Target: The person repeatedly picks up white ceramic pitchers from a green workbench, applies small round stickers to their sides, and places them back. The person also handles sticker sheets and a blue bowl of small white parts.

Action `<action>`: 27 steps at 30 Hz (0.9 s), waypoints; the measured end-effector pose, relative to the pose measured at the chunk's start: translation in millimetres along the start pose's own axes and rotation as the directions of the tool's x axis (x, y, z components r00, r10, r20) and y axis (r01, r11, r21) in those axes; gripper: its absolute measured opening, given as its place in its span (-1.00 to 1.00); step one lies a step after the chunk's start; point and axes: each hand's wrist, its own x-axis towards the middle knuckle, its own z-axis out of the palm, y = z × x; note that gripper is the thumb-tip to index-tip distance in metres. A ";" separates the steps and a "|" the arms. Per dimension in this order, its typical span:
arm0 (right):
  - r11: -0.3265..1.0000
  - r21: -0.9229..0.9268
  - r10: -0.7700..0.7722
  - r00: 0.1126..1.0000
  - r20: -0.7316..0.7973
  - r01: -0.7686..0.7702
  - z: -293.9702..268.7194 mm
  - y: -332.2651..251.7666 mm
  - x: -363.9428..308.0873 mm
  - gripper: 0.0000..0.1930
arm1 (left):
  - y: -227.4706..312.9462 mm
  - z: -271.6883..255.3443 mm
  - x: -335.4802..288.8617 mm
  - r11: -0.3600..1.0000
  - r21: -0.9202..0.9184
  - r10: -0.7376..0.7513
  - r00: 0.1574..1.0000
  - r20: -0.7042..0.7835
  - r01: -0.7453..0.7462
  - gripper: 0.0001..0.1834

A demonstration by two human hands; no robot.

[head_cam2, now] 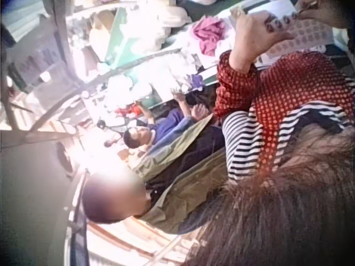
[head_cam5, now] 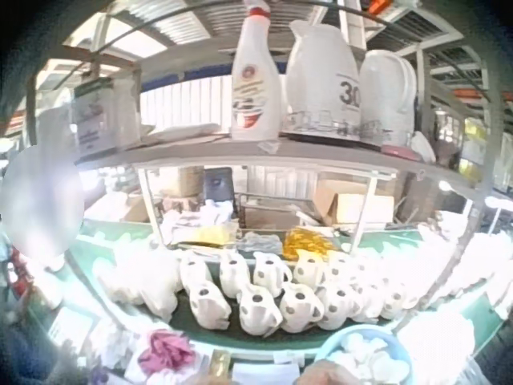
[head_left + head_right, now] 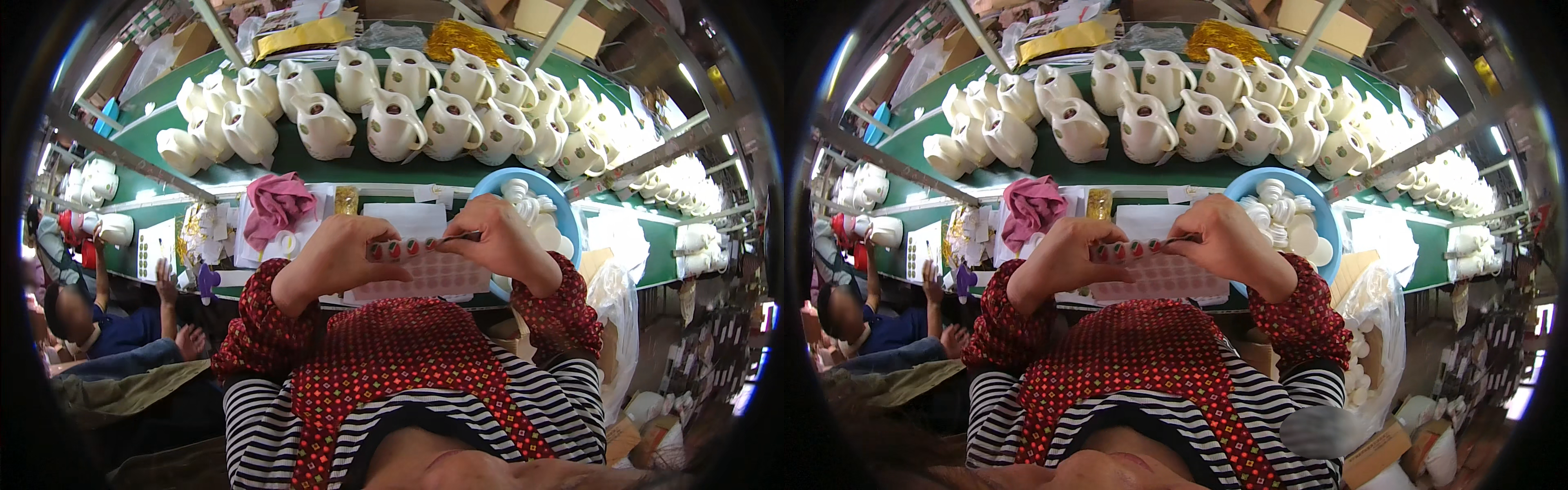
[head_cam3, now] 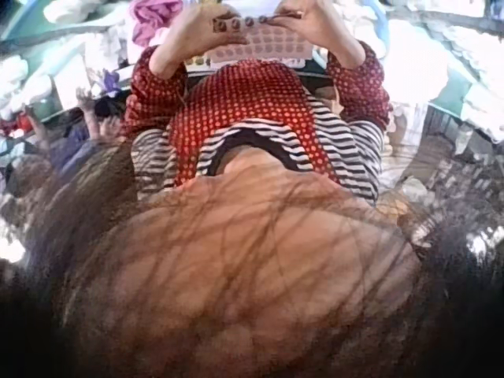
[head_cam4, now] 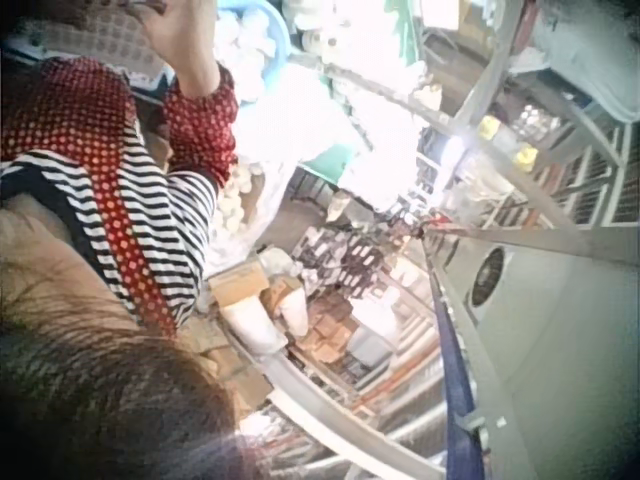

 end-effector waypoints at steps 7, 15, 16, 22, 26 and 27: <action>0.851 -0.518 -0.100 0.995 0.015 0.093 38.1 -45.2 31.4 -0.66 | -49.1 -1.2 -34.3 0.984 -0.020 -0.178 0.983 -0.048 0.177 -0.83; 0.935 -0.206 -0.255 0.950 0.179 0.289 67.1 -62.5 64.9 -0.84 | -35.7 5.2 -55.2 0.966 0.244 -0.014 0.965 -0.262 0.081 -0.72; 0.932 -0.195 -0.269 0.944 0.189 0.304 68.3 -51.7 64.4 -0.85 | -39.9 3.8 -58.2 0.986 0.143 -0.040 0.958 -0.285 0.083 -0.70; 0.972 0.094 -0.226 0.968 0.105 0.217 95.2 73.2 78.5 -0.86 | -72.8 10.5 -63.8 0.993 -0.115 -0.076 0.841 -0.536 0.017 -0.72; 0.942 0.242 -0.285 0.935 0.213 0.232 121.4 113.9 97.8 -0.77 | -72.6 17.9 -65.9 0.982 -0.139 -0.186 0.819 -0.542 0.131 -0.73; 0.947 0.212 -0.291 0.927 0.238 0.243 118.5 84.7 99.3 -0.76 | -71.9 22.1 -66.8 0.971 -0.199 -0.223 0.813 -0.539 0.134 -0.74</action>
